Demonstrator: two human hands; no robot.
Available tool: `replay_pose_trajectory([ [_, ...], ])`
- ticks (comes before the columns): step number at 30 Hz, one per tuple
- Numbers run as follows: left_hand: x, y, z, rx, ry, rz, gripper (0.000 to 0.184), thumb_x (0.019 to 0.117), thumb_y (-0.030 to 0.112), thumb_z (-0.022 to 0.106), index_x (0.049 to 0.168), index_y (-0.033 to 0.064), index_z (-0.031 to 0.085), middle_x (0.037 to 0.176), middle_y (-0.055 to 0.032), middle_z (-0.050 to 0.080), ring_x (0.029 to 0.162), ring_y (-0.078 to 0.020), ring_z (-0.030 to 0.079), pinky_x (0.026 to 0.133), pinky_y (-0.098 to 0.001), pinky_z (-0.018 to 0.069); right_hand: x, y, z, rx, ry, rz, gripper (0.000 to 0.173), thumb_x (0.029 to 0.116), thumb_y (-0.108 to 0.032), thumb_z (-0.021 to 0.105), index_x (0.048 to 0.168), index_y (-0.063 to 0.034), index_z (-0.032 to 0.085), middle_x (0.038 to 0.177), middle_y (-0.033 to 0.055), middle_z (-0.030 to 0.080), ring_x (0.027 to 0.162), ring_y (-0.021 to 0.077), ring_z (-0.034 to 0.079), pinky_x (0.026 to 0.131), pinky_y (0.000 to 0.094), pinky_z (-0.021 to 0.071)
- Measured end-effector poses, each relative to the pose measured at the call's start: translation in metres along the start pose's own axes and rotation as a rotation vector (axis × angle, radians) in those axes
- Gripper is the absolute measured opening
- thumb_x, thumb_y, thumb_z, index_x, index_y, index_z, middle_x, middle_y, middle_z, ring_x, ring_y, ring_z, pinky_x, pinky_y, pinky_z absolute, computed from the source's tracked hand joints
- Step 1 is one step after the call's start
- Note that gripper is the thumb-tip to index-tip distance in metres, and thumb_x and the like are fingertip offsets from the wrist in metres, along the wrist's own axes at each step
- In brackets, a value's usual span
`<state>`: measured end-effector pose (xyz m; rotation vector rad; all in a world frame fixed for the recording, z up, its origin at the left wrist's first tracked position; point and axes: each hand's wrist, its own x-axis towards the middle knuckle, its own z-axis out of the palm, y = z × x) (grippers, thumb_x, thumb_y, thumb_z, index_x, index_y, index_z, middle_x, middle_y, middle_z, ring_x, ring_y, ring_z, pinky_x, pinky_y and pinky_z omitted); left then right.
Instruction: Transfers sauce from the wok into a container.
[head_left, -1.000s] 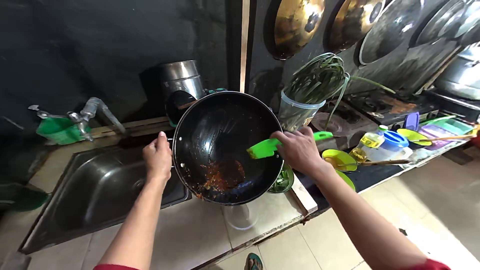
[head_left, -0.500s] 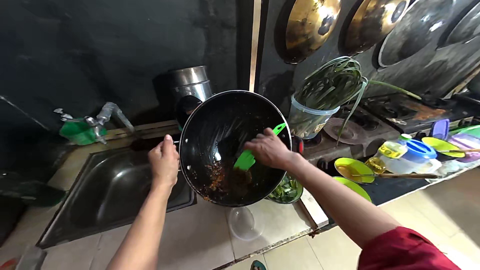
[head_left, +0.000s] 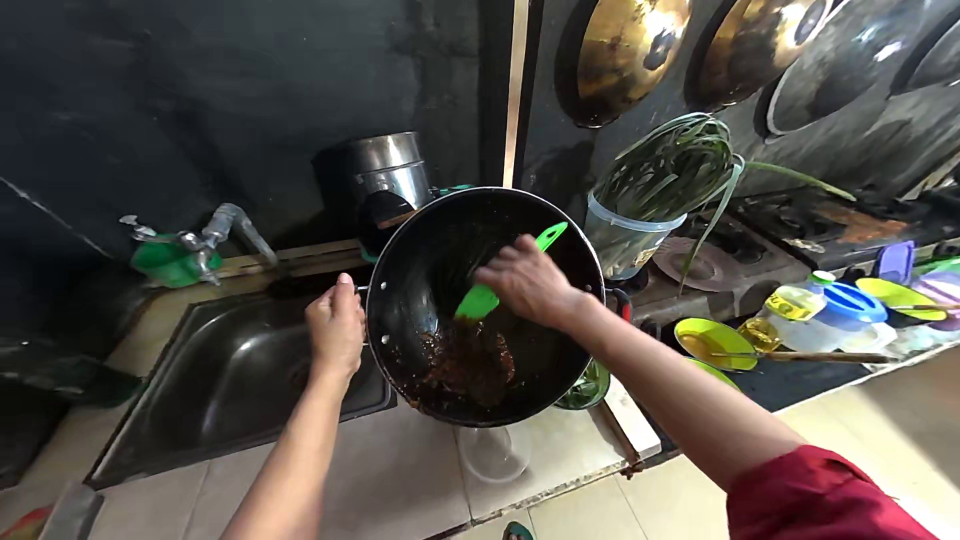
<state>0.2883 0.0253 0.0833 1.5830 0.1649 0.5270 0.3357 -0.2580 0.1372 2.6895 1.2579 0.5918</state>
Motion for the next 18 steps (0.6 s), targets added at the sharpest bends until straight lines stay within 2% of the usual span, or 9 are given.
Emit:
replay_pose_trajectory([
  [2,0.000,0.001,0.000,0.007,-0.009,0.014,0.043,0.1102,0.040,0.041,0.073,0.0198,0.045,0.053,0.0101,0.031,0.042,-0.0029,0.031,0.042,-0.0201,0.0327,0.009,0.012,-0.011,-0.105,0.092,0.082,0.020,0.0962,-0.002,0.058,0.107,-0.0128,0.070,0.084,0.0098,0.068,0.086,0.0315,0.065,0.093,0.0525,0.0429],
  [3,0.000,0.002,0.001,0.010,-0.014,0.020,0.043,0.1102,0.040,0.041,0.073,0.0197,0.045,0.053,0.0100,0.031,0.041,-0.0030,0.031,0.042,-0.0201,0.0323,0.011,0.010,-0.010,-0.103,0.080,0.099,0.020,0.0953,0.000,0.058,0.107,-0.0125,0.070,0.085,0.0106,0.069,0.088,0.0325,0.065,0.095,0.0539,0.0416],
  [5,0.000,0.005,0.002,0.009,-0.019,0.021,0.044,0.1102,0.041,0.040,0.073,0.0194,0.045,0.054,0.0098,0.031,0.042,-0.0031,0.030,0.042,-0.0202,0.0318,0.005,-0.005,0.005,0.005,-0.010,0.035,0.024,0.0937,0.001,0.062,0.109,-0.0138,0.074,0.092,0.0120,0.073,0.096,0.0351,0.068,0.102,0.0603,0.0419],
  [7,0.001,0.005,0.003,0.002,-0.015,0.022,0.043,0.1104,0.040,0.041,0.073,0.0186,0.046,0.054,0.0093,0.031,0.042,-0.0034,0.030,0.042,-0.0199,0.0312,-0.001,-0.017,0.017,0.050,-0.104,-0.078,0.026,0.0965,-0.003,0.061,0.113,-0.0185,0.073,0.096,0.0076,0.073,0.099,0.0304,0.067,0.102,0.0562,0.0420],
  [8,0.000,0.004,0.002,0.001,-0.013,0.024,0.043,0.1104,0.040,0.041,0.073,0.0185,0.045,0.054,0.0091,0.031,0.042,-0.0036,0.030,0.042,-0.0201,0.0311,0.000,-0.019,0.013,0.049,-0.094,-0.096,0.025,0.0973,-0.004,0.060,0.113,-0.0193,0.072,0.094,0.0062,0.072,0.097,0.0286,0.067,0.101,0.0545,0.0424],
  [11,-0.003,0.004,0.000,0.010,-0.016,0.035,0.043,0.1102,0.040,0.041,0.073,0.0194,0.045,0.053,0.0096,0.031,0.041,-0.0034,0.030,0.042,-0.0203,0.0311,0.014,-0.006,-0.008,-0.024,0.094,-0.002,0.022,0.0975,-0.005,0.058,0.109,-0.0184,0.071,0.085,0.0067,0.069,0.088,0.0291,0.066,0.097,0.0543,0.0430],
  [13,-0.004,0.006,0.001,0.021,-0.019,0.042,0.043,0.1101,0.041,0.041,0.073,0.0193,0.045,0.053,0.0094,0.031,0.041,-0.0036,0.030,0.042,-0.0203,0.0311,0.025,-0.004,-0.004,-0.052,0.169,0.044,0.020,0.0979,-0.006,0.058,0.107,-0.0183,0.072,0.083,0.0070,0.068,0.087,0.0300,0.065,0.096,0.0542,0.0419],
  [15,-0.004,0.006,0.002,0.019,-0.014,0.051,0.044,0.1100,0.041,0.041,0.072,0.0193,0.046,0.054,0.0092,0.032,0.042,-0.0041,0.030,0.042,-0.0210,0.0308,0.024,-0.020,0.011,0.032,0.118,0.007,0.022,0.0950,-0.005,0.063,0.108,-0.0200,0.073,0.089,0.0072,0.072,0.093,0.0313,0.068,0.099,0.0577,0.0437],
  [18,-0.004,0.006,0.000,0.004,-0.003,0.048,0.044,0.1102,0.040,0.041,0.072,0.0192,0.045,0.053,0.0091,0.032,0.042,-0.0039,0.030,0.042,-0.0207,0.0311,0.015,-0.038,0.020,0.134,-0.032,-0.132,0.023,0.0976,-0.009,0.063,0.113,-0.0237,0.072,0.094,0.0045,0.072,0.097,0.0276,0.067,0.097,0.0531,0.0440],
])
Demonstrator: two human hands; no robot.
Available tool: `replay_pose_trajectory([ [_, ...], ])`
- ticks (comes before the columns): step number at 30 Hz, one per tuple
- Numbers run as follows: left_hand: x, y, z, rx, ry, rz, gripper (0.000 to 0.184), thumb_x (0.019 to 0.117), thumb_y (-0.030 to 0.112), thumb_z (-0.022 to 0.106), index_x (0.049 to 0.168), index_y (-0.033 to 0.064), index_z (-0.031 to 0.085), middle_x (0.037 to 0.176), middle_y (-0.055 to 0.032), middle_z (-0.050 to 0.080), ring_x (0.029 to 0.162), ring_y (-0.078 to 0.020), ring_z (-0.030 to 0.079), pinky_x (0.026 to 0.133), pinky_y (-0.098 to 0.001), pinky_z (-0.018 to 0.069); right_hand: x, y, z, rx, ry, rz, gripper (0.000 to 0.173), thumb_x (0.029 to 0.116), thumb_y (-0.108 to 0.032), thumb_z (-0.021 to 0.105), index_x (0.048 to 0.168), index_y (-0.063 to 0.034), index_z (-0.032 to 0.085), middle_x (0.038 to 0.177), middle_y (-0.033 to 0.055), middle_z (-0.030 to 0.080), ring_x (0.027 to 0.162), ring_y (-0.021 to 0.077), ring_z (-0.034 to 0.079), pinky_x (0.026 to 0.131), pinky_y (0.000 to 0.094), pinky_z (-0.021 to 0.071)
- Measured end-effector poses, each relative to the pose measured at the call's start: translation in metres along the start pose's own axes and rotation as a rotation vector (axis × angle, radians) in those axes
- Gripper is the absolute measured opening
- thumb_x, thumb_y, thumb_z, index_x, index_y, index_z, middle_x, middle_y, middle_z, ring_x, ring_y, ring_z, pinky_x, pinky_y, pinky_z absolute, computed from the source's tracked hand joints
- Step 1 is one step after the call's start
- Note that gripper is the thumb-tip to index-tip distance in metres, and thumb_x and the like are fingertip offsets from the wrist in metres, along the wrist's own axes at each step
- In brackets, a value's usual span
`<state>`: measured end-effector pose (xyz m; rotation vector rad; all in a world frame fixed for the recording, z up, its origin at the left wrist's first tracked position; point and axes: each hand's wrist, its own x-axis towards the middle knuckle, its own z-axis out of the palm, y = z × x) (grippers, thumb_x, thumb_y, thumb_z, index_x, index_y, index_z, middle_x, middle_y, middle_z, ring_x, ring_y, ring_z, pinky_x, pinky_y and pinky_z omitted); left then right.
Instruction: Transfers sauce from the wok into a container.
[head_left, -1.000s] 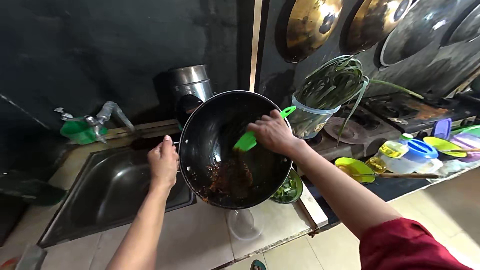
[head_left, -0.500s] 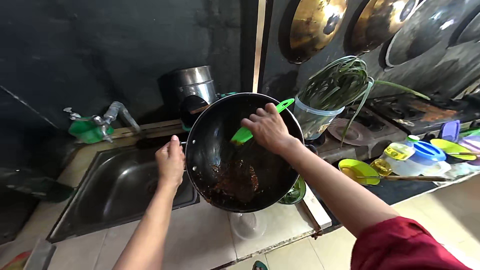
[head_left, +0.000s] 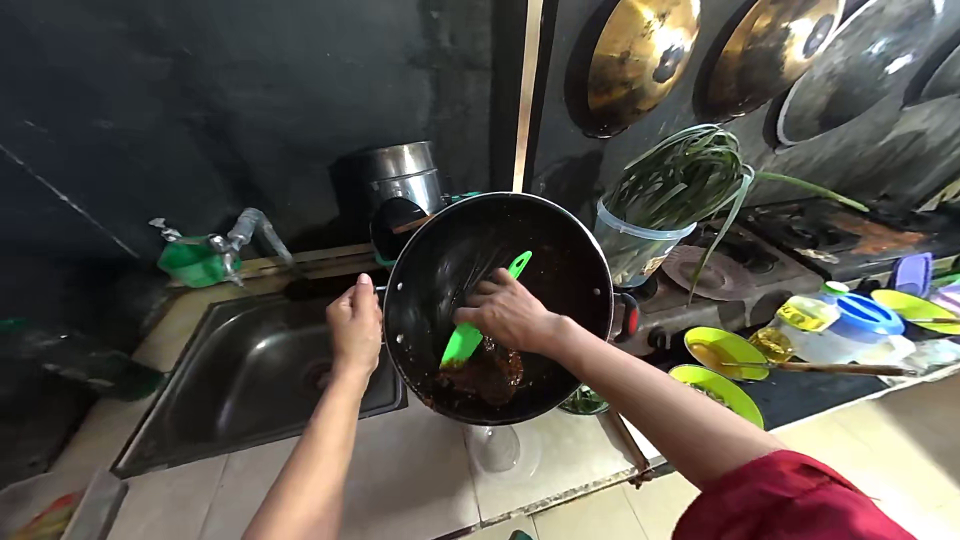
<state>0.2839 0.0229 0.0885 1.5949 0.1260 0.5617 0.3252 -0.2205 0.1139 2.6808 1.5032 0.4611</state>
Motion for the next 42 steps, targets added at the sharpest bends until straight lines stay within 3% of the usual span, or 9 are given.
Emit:
replay_pose_trajectory([
  [3,-0.003,0.001,-0.001,0.000,0.009,-0.016,0.044,0.1102,0.040,0.041,0.072,0.0196,0.045,0.053,0.0098,0.031,0.042,-0.0033,0.030,0.042,-0.0200,0.0312,0.009,0.002,-0.027,-0.059,0.111,-0.063,0.021,0.0991,-0.013,0.060,0.111,-0.0259,0.073,0.088,0.0020,0.070,0.088,0.0247,0.065,0.092,0.0499,0.0445],
  [7,-0.002,0.003,0.000,0.005,-0.005,-0.004,0.042,0.1096,0.041,0.042,0.075,0.0187,0.047,0.055,0.0103,0.033,0.043,-0.0027,0.031,0.043,-0.0203,0.0329,0.037,-0.010,-0.051,-0.106,0.232,-0.164,0.024,0.1002,-0.012,0.058,0.108,-0.0286,0.073,0.089,0.0008,0.068,0.091,0.0241,0.063,0.099,0.0508,0.0409],
  [13,-0.005,0.004,-0.002,0.003,-0.006,-0.008,0.042,0.1101,0.041,0.041,0.074,0.0195,0.046,0.054,0.0101,0.031,0.042,-0.0032,0.030,0.042,-0.0207,0.0316,0.019,-0.012,-0.030,-0.088,0.007,-0.317,0.027,0.0989,-0.003,0.058,0.107,-0.0237,0.073,0.093,0.0041,0.069,0.098,0.0273,0.064,0.105,0.0546,0.0386],
  [16,-0.005,0.003,-0.002,0.004,0.004,-0.011,0.043,0.1101,0.041,0.041,0.073,0.0198,0.045,0.053,0.0104,0.031,0.042,-0.0031,0.030,0.042,-0.0203,0.0312,0.019,-0.015,-0.050,-0.129,0.103,-0.318,0.025,0.1019,-0.010,0.056,0.106,-0.0275,0.074,0.086,0.0024,0.065,0.089,0.0246,0.061,0.098,0.0511,0.0385],
  [20,-0.005,0.006,0.000,0.065,0.011,0.011,0.043,0.1098,0.042,0.041,0.075,0.0177,0.049,0.059,0.0088,0.036,0.046,-0.0037,0.035,0.046,-0.0213,0.0354,0.036,-0.040,-0.065,-0.177,0.108,-0.319,0.029,0.0983,-0.004,0.059,0.107,-0.0271,0.075,0.095,0.0033,0.070,0.099,0.0261,0.063,0.102,0.0498,0.0375],
  [26,-0.004,0.004,-0.001,-0.011,0.006,-0.011,0.042,0.1100,0.041,0.042,0.074,0.0200,0.047,0.054,0.0101,0.032,0.042,-0.0032,0.031,0.043,-0.0202,0.0319,0.014,-0.036,-0.044,-0.139,-0.151,-0.346,0.028,0.0942,0.001,0.064,0.104,-0.0214,0.076,0.095,0.0055,0.071,0.105,0.0302,0.063,0.110,0.0567,0.0344],
  [31,-0.007,0.005,-0.001,0.027,0.024,0.024,0.042,0.1096,0.042,0.042,0.075,0.0185,0.049,0.057,0.0098,0.036,0.046,-0.0033,0.035,0.046,-0.0213,0.0362,0.025,-0.053,-0.088,-0.213,0.063,-0.315,0.026,0.0956,-0.003,0.062,0.102,-0.0243,0.076,0.093,0.0028,0.070,0.101,0.0263,0.064,0.107,0.0536,0.0359],
  [34,-0.010,0.017,0.000,0.102,0.019,0.064,0.044,0.1103,0.041,0.042,0.078,0.0146,0.054,0.061,0.0087,0.044,0.050,-0.0018,0.043,0.052,-0.0218,0.0434,0.038,-0.086,-0.091,-0.208,0.131,-0.314,0.015,0.0938,-0.007,0.067,0.097,-0.0178,0.078,0.091,0.0034,0.071,0.098,0.0247,0.063,0.104,0.0496,0.0363],
  [42,-0.012,0.019,0.000,0.144,0.020,-0.008,0.046,0.1098,0.045,0.040,0.080,0.0123,0.052,0.062,0.0058,0.041,0.052,-0.0056,0.042,0.053,-0.0269,0.0427,0.021,-0.127,-0.079,-0.333,-0.298,-0.379,0.017,0.0972,0.004,0.058,0.093,0.0003,0.074,0.096,0.0106,0.072,0.104,0.0264,0.064,0.113,0.0480,0.0339],
])
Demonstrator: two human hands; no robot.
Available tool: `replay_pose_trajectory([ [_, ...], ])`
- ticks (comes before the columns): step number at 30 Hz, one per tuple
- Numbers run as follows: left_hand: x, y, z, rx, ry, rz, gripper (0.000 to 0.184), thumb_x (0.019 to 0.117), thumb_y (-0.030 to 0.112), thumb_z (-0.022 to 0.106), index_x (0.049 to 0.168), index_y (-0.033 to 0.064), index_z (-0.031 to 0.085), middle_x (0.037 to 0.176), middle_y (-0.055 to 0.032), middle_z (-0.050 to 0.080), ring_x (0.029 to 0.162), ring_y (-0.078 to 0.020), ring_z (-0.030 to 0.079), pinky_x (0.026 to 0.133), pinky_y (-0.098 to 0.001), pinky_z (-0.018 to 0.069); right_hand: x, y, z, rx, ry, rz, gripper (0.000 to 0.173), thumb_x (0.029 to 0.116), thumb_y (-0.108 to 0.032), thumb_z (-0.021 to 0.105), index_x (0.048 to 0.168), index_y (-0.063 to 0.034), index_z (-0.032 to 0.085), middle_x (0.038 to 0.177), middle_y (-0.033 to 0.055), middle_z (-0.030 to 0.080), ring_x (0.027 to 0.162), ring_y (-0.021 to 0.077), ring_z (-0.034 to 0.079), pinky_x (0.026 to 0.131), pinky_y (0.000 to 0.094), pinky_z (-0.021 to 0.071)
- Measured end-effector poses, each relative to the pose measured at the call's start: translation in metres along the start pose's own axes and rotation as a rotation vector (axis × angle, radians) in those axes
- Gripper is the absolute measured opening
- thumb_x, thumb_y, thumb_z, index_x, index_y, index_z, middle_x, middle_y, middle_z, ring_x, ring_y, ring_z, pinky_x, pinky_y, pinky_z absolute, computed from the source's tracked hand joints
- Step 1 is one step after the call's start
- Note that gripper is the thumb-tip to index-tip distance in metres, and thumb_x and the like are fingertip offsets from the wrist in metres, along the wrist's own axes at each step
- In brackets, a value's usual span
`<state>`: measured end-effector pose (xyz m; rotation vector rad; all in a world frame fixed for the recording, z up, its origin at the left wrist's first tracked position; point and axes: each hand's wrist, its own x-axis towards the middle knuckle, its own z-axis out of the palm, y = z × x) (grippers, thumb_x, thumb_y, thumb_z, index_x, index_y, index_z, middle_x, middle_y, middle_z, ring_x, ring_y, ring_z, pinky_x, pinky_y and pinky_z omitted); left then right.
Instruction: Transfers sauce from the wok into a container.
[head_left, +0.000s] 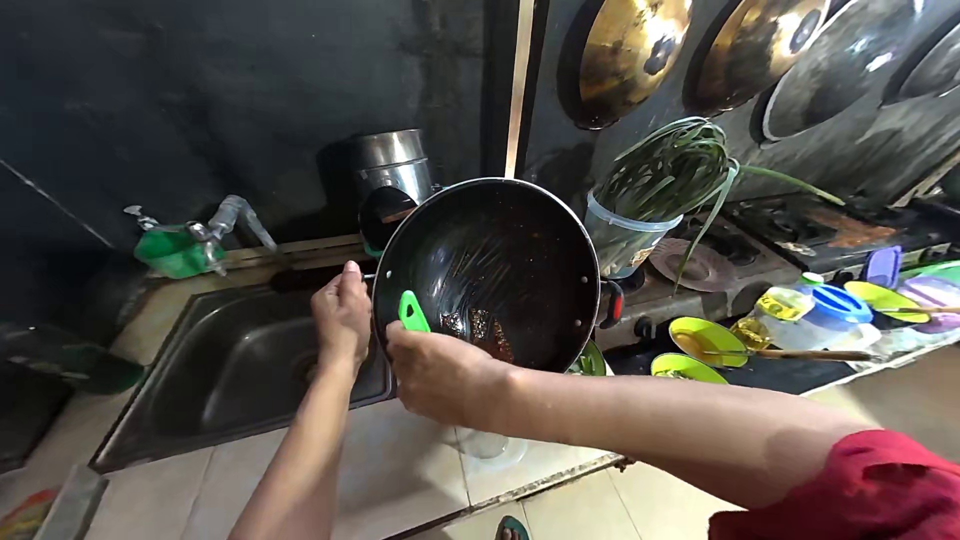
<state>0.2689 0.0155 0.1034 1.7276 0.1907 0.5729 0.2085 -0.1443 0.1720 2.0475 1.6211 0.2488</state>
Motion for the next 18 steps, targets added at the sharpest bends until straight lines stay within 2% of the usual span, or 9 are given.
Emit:
replay_pose_trajectory([
  [2,0.001,-0.006,0.000,-0.042,-0.003,0.011,0.044,0.1098,0.045,0.040,0.077,0.0165,0.050,0.060,0.0082,0.037,0.048,-0.0043,0.037,0.048,-0.0235,0.0381,-0.013,0.011,-0.003,0.066,-0.054,0.045,0.013,0.0938,0.005,0.063,0.090,0.0002,0.074,0.092,0.0108,0.072,0.103,0.0284,0.065,0.115,0.0485,0.0329],
  [4,0.000,-0.005,0.000,-0.069,-0.002,0.005,0.044,0.1101,0.043,0.040,0.075,0.0179,0.048,0.057,0.0090,0.035,0.046,-0.0040,0.034,0.046,-0.0225,0.0349,-0.025,0.026,-0.002,0.068,-0.031,0.092,0.011,0.0928,0.002,0.066,0.091,-0.0029,0.076,0.091,0.0105,0.073,0.103,0.0301,0.066,0.114,0.0521,0.0333],
  [8,-0.001,-0.005,0.000,-0.095,0.006,0.021,0.043,0.1100,0.042,0.041,0.074,0.0187,0.047,0.058,0.0092,0.035,0.046,-0.0035,0.034,0.046,-0.0213,0.0346,-0.025,0.055,0.009,0.035,0.166,0.143,0.014,0.0943,-0.003,0.066,0.096,-0.0135,0.076,0.092,0.0076,0.070,0.102,0.0302,0.064,0.111,0.0596,0.0319],
  [12,-0.002,-0.004,0.001,-0.115,0.006,0.032,0.042,0.1099,0.041,0.041,0.073,0.0200,0.046,0.055,0.0101,0.033,0.043,-0.0028,0.032,0.043,-0.0205,0.0326,-0.006,0.068,0.035,0.039,0.298,0.144,0.022,0.0936,-0.002,0.065,0.101,-0.0203,0.076,0.096,0.0053,0.069,0.102,0.0284,0.063,0.112,0.0605,0.0311],
  [14,-0.002,-0.004,0.002,-0.132,0.013,0.036,0.042,0.1100,0.039,0.041,0.073,0.0203,0.046,0.055,0.0107,0.033,0.043,-0.0026,0.032,0.043,-0.0200,0.0327,-0.005,0.063,0.055,0.081,0.276,0.089,0.024,0.0945,-0.001,0.064,0.102,-0.0205,0.077,0.098,0.0058,0.070,0.105,0.0295,0.063,0.113,0.0602,0.0312],
  [16,-0.002,-0.006,0.001,-0.124,0.023,0.035,0.042,0.1101,0.039,0.041,0.073,0.0195,0.046,0.055,0.0103,0.033,0.043,-0.0028,0.032,0.043,-0.0203,0.0329,-0.014,0.058,0.071,0.130,0.173,0.026,0.023,0.0956,-0.002,0.063,0.100,-0.0196,0.077,0.100,0.0060,0.071,0.109,0.0307,0.062,0.113,0.0603,0.0303],
  [18,-0.004,-0.008,0.000,-0.120,0.024,0.034,0.042,0.1100,0.040,0.041,0.073,0.0200,0.046,0.055,0.0106,0.032,0.043,-0.0026,0.032,0.043,-0.0204,0.0333,-0.029,0.062,0.073,0.159,0.075,0.039,0.023,0.0959,-0.002,0.063,0.101,-0.0189,0.077,0.101,0.0062,0.072,0.112,0.0314,0.061,0.112,0.0588,0.0310],
])
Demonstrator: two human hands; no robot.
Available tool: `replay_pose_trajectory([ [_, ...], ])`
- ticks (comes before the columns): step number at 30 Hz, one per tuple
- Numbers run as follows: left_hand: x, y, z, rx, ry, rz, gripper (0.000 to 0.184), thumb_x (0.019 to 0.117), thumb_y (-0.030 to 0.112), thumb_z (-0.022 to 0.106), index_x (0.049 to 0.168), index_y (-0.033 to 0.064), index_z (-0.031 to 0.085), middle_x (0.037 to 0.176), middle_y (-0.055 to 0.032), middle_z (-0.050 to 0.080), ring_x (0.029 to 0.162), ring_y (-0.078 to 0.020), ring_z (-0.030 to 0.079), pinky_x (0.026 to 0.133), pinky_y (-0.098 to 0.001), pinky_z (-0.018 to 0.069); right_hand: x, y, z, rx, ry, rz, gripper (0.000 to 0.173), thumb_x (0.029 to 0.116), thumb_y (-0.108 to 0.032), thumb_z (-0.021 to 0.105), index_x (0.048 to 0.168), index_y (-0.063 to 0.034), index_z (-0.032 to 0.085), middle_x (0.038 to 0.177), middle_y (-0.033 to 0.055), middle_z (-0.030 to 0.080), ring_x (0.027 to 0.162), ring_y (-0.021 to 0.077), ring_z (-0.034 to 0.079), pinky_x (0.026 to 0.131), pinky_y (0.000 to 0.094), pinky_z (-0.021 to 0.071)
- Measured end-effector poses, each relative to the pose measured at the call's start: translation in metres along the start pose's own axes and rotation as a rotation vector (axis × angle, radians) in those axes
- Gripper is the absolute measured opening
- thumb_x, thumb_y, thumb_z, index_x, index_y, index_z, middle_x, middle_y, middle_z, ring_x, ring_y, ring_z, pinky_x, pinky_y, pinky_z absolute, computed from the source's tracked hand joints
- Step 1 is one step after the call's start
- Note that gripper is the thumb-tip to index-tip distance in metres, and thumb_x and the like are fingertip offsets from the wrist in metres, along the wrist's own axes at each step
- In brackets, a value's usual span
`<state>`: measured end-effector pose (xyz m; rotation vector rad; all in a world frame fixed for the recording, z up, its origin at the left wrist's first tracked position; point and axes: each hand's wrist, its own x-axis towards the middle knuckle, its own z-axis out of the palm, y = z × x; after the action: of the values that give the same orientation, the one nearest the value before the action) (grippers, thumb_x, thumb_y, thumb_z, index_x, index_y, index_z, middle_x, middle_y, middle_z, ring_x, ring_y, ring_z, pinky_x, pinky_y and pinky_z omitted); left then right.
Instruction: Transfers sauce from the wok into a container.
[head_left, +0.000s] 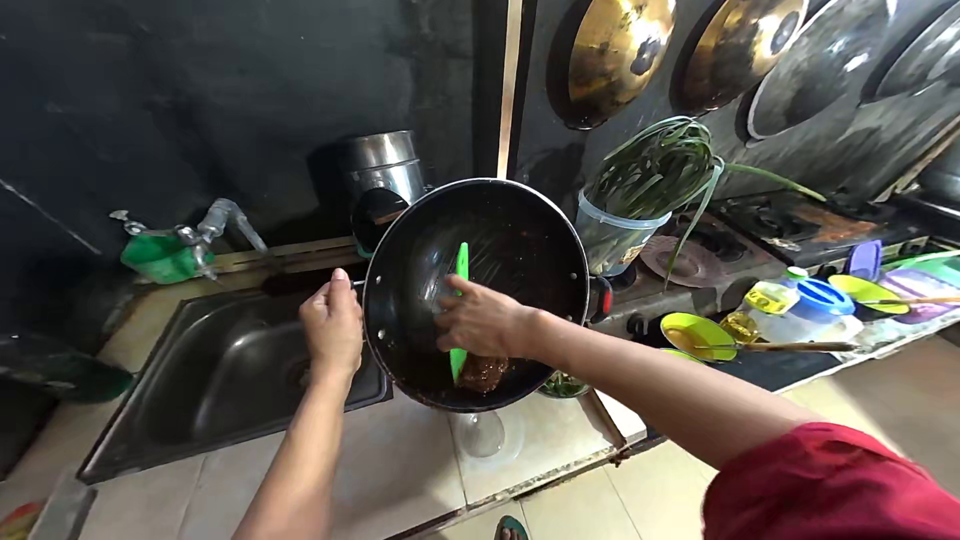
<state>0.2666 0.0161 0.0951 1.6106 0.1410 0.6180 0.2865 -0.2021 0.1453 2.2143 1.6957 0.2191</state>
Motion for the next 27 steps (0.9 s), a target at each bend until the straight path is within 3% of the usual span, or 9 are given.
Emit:
replay_pose_trajectory([
  [4,-0.003,-0.001,-0.002,-0.015,0.001,-0.012,0.042,0.1099,0.040,0.041,0.072,0.0205,0.045,0.054,0.0111,0.031,0.042,-0.0026,0.031,0.042,-0.0202,0.0326,-0.012,0.029,-0.021,-0.121,0.188,0.246,0.022,0.0939,-0.001,0.063,0.102,-0.0160,0.076,0.093,0.0093,0.069,0.098,0.0310,0.064,0.098,0.0531,0.0418],
  [7,-0.005,0.001,-0.003,-0.010,-0.013,-0.002,0.041,0.1100,0.040,0.039,0.075,0.0202,0.045,0.056,0.0114,0.032,0.043,-0.0019,0.032,0.044,-0.0197,0.0338,0.001,0.040,-0.014,-0.120,0.287,0.440,0.021,0.0968,-0.004,0.060,0.105,-0.0158,0.074,0.092,0.0104,0.068,0.097,0.0314,0.063,0.093,0.0509,0.0406],
  [9,-0.005,0.001,-0.002,-0.025,-0.011,0.008,0.041,0.1095,0.039,0.040,0.073,0.0211,0.045,0.055,0.0118,0.033,0.043,-0.0014,0.033,0.044,-0.0192,0.0337,0.005,0.030,-0.001,-0.028,0.239,0.426,0.019,0.0953,-0.006,0.063,0.104,-0.0169,0.076,0.094,0.0100,0.071,0.103,0.0324,0.064,0.098,0.0539,0.0417],
  [13,-0.007,0.001,-0.003,-0.046,0.005,0.017,0.040,0.1094,0.038,0.042,0.073,0.0216,0.046,0.054,0.0125,0.033,0.043,-0.0011,0.034,0.043,-0.0190,0.0337,-0.008,0.000,0.008,0.078,-0.066,0.247,0.017,0.0970,-0.007,0.063,0.104,-0.0155,0.076,0.101,0.0091,0.072,0.111,0.0313,0.062,0.102,0.0538,0.0384],
  [17,-0.009,0.002,-0.003,-0.051,0.007,0.021,0.040,0.1097,0.038,0.042,0.073,0.0221,0.045,0.054,0.0124,0.033,0.042,-0.0012,0.032,0.042,-0.0184,0.0322,-0.034,0.041,-0.014,-0.018,0.119,0.467,0.022,0.0951,-0.001,0.061,0.105,-0.0126,0.075,0.096,0.0129,0.071,0.104,0.0348,0.064,0.098,0.0546,0.0410],
  [20,-0.009,0.003,-0.004,-0.042,-0.005,0.023,0.041,0.1096,0.040,0.041,0.073,0.0225,0.046,0.055,0.0122,0.033,0.043,-0.0015,0.033,0.043,-0.0189,0.0330,-0.035,0.057,-0.004,-0.046,0.144,0.616,0.021,0.0970,-0.003,0.057,0.105,-0.0107,0.075,0.094,0.0148,0.070,0.102,0.0364,0.063,0.095,0.0552,0.0406],
  [24,-0.010,0.003,-0.003,-0.060,0.003,0.040,0.040,0.1092,0.038,0.042,0.072,0.0233,0.045,0.055,0.0128,0.033,0.043,-0.0012,0.033,0.043,-0.0184,0.0325,-0.029,0.016,0.030,0.173,-0.028,0.467,0.021,0.0987,-0.007,0.059,0.109,-0.0154,0.075,0.104,0.0111,0.073,0.112,0.0333,0.064,0.105,0.0577,0.0390],
  [27,-0.012,0.001,-0.004,-0.056,0.011,0.043,0.041,0.1093,0.037,0.042,0.071,0.0238,0.043,0.054,0.0127,0.032,0.042,-0.0011,0.032,0.042,-0.0183,0.0318,-0.044,0.020,0.011,0.149,-0.060,0.501,0.022,0.1006,-0.007,0.056,0.111,-0.0136,0.075,0.100,0.0124,0.073,0.108,0.0338,0.064,0.103,0.0563,0.0383],
])
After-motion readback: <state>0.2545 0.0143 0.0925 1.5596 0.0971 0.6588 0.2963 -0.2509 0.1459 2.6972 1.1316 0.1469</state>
